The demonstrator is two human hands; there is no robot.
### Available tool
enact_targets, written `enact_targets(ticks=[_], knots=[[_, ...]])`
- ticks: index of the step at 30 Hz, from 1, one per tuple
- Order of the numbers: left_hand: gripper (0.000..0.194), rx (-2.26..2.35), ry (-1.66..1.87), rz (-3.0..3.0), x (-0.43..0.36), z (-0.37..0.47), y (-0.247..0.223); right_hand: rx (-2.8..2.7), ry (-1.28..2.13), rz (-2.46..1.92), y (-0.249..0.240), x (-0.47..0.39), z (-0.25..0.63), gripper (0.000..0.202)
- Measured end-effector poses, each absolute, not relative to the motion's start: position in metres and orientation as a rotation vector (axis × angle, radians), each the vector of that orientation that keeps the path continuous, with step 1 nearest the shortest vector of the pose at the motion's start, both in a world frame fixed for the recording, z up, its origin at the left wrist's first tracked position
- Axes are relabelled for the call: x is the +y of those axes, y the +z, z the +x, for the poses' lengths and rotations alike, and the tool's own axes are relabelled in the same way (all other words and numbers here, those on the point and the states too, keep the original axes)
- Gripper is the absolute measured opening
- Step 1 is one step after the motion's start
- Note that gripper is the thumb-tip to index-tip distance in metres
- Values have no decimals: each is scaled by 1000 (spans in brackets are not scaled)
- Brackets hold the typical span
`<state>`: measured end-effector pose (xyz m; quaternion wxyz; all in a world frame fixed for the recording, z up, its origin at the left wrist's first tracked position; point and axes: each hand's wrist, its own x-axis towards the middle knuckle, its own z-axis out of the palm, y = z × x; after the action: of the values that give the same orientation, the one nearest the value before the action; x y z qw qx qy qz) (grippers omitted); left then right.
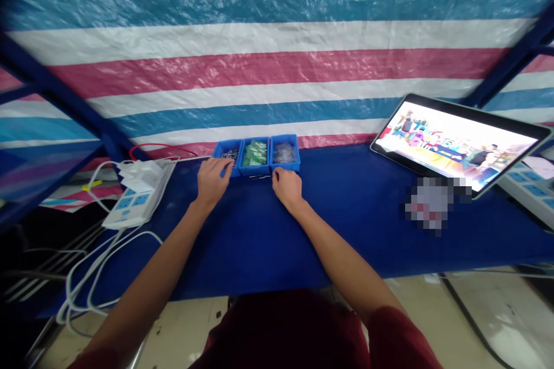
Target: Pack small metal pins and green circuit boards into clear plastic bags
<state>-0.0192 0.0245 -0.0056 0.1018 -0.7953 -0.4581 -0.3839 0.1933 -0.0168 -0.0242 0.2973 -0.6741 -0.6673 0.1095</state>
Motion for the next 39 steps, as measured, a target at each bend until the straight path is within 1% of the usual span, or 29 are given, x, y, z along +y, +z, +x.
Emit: enact_targets(ticks=[3, 6, 17, 22, 27, 32, 36, 39], knots=[[25, -1200, -1005, -2631, 20, -9, -14, -1833, 295, -1930, -24, -16, 197, 26], [24, -1157, -856, -2792, 16, -2, -22, -1901, 292, -1995, -24, -15, 198, 25], [23, -1288, -774, -2808, 8, 8, -33, -2099, 248, -2056, -22, -15, 193, 22], [30, -1294, -892, -2778, 6, 11, -33, -2163, 280, -1923, -21, -17, 191, 22], [27, -1245, -991, -2783, 7, 8, -30, -2185, 278, -1741, -21, -19, 188, 20], [28, -1289, -1081, -2791, 6, 8, -26, -2062, 326, -1661, -26, -18, 190, 21], [33, -1329, -1106, -2803, 5, 9, -25, -1947, 396, -1484, -32, -16, 190, 23], [36, -1381, -1204, -2798, 4, 9, -23, -1919, 429, -1382, -35, -16, 189, 23]])
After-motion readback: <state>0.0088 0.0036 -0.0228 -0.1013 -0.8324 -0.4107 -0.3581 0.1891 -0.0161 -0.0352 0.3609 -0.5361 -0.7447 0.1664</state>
